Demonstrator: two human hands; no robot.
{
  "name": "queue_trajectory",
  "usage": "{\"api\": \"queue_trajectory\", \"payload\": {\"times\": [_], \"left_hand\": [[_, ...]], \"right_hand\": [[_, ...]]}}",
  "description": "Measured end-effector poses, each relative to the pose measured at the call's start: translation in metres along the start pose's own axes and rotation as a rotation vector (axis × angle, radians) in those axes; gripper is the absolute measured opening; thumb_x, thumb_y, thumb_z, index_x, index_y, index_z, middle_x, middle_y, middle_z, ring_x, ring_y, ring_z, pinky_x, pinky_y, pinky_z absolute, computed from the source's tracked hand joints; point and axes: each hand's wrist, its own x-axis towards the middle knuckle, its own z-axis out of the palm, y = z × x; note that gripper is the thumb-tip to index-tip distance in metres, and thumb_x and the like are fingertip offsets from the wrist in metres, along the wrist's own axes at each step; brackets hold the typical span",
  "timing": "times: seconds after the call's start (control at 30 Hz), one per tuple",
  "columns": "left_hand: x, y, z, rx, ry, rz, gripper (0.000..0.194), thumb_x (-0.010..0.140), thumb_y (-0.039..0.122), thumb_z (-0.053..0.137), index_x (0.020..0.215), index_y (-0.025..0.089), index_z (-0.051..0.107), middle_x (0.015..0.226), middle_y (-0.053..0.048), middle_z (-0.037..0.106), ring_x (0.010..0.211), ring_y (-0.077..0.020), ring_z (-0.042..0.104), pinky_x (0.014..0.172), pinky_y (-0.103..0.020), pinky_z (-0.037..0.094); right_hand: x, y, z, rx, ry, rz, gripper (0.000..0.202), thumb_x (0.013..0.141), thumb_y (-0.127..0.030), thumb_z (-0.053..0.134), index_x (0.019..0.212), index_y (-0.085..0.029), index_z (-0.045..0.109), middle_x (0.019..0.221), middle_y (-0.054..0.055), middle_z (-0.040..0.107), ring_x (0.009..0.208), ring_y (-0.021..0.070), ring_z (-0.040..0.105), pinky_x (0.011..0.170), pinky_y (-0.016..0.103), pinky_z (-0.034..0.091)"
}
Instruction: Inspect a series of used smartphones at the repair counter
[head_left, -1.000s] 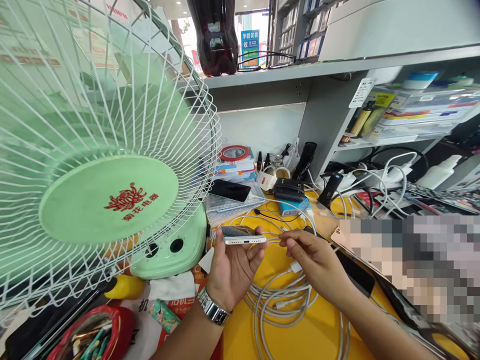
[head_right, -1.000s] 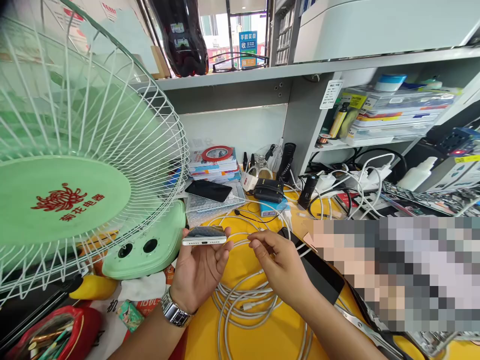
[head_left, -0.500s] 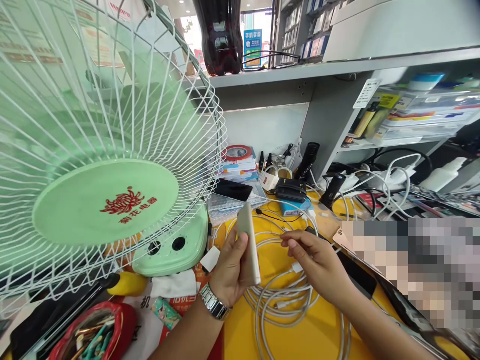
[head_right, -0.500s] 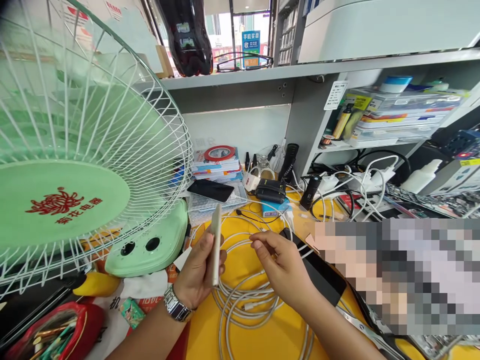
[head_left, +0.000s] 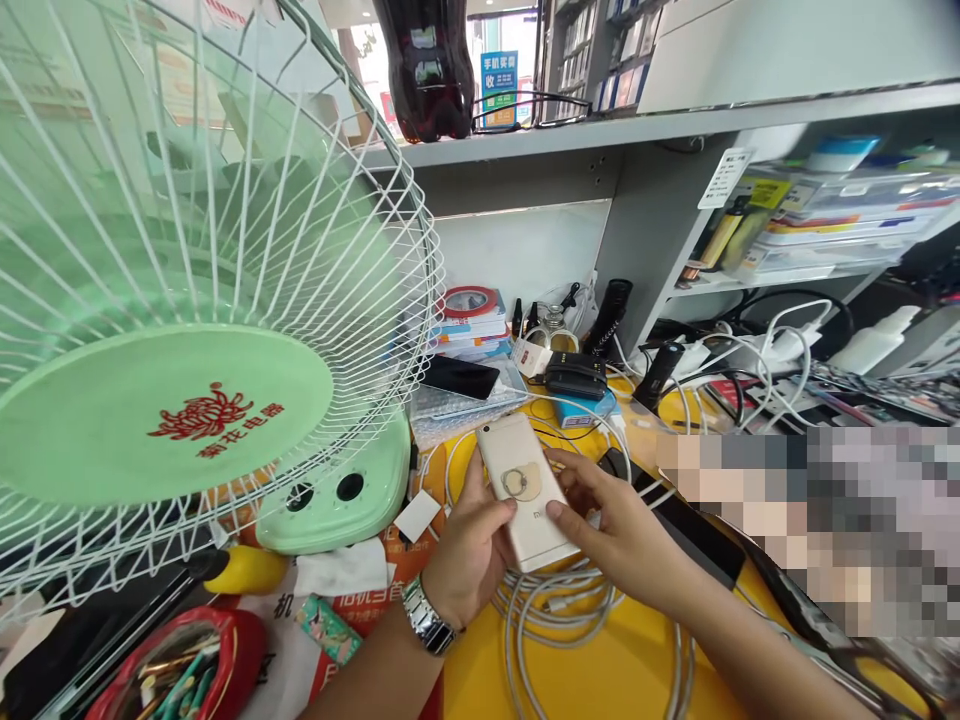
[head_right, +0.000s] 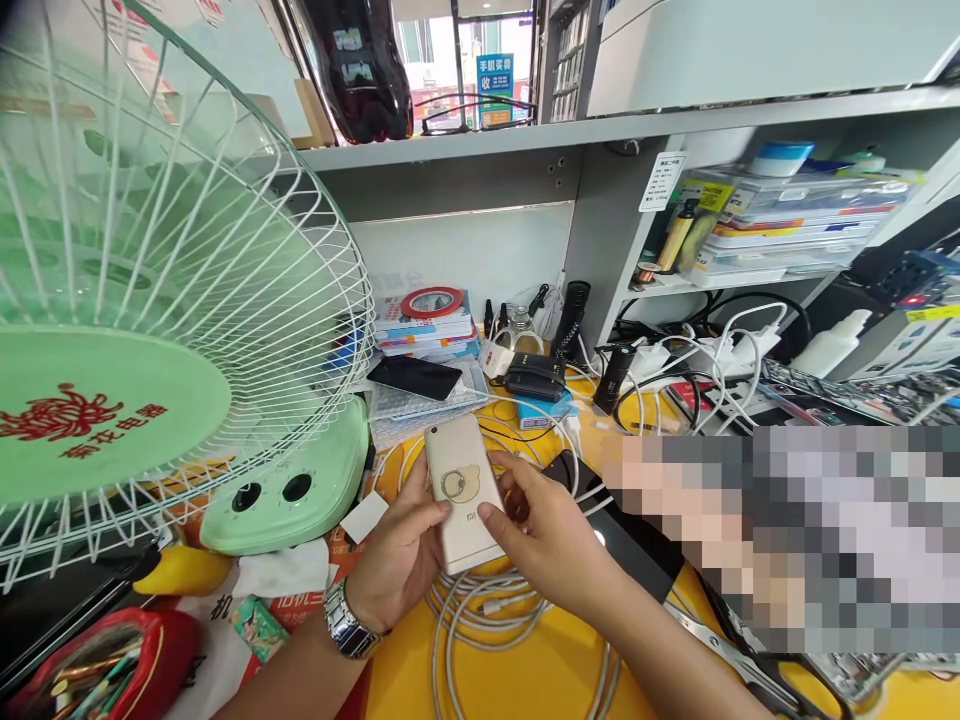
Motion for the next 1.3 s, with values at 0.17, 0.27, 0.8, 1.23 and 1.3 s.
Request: {"api": "queue_trajectory", "payload": {"times": [0.17,0.27,0.8,1.23,1.3], "left_hand": [[0.001,-0.001,-0.003,0.075,0.031,0.033,0.081,0.083,0.008,0.057,0.151,0.032,0.021,0.115,-0.004,0.070,0.105,-0.0219,0.065,0.094,-0.035,0.048],[0.001,-0.002,-0.005,0.122,0.075,0.065,0.076,0.085,0.014,0.058,0.151,0.031,0.024,0.110,-0.003,0.071,0.105,-0.0219,0.065,0.094,-0.035,0.048],[0.004,-0.008,-0.010,0.241,0.068,0.118,0.068,0.089,0.018,0.056,0.149,0.033,0.026,0.124,-0.004,0.067,0.113,-0.0214,0.063,0.097,-0.036,0.048],[0.003,-0.010,-0.011,0.403,-0.027,0.158,0.066,0.093,0.027,0.055,0.150,0.029,0.023,0.148,-0.006,0.048,0.137,-0.0230,0.042,0.112,-0.037,0.035],[0.002,-0.011,-0.013,0.381,-0.023,0.136,0.065,0.093,0.028,0.056,0.149,0.027,0.025,0.146,-0.008,0.050,0.136,-0.0243,0.044,0.111,-0.039,0.037]], "right_hand": [[0.000,-0.002,-0.001,-0.014,-0.014,-0.016,0.049,0.089,-0.028,0.057,0.136,-0.023,0.044,0.084,0.001,0.062,0.072,0.0163,0.056,0.067,0.029,0.047],[-0.001,-0.003,0.000,-0.034,-0.011,-0.034,0.051,0.089,-0.027,0.058,0.138,-0.025,0.043,0.085,0.000,0.062,0.072,0.0159,0.055,0.068,0.029,0.047],[-0.006,0.003,0.005,-0.201,-0.005,-0.115,0.057,0.091,-0.026,0.056,0.143,-0.028,0.034,0.105,0.006,0.057,0.084,0.0182,0.056,0.076,0.035,0.053],[-0.005,0.003,0.002,-0.112,-0.060,-0.169,0.032,0.093,-0.015,0.048,0.120,-0.031,0.045,0.118,0.005,0.050,0.091,0.0166,0.056,0.082,0.033,0.051],[-0.005,0.002,0.002,-0.115,-0.067,-0.165,0.032,0.093,-0.014,0.047,0.120,-0.031,0.045,0.118,0.005,0.049,0.092,0.0169,0.056,0.083,0.033,0.051]]}}
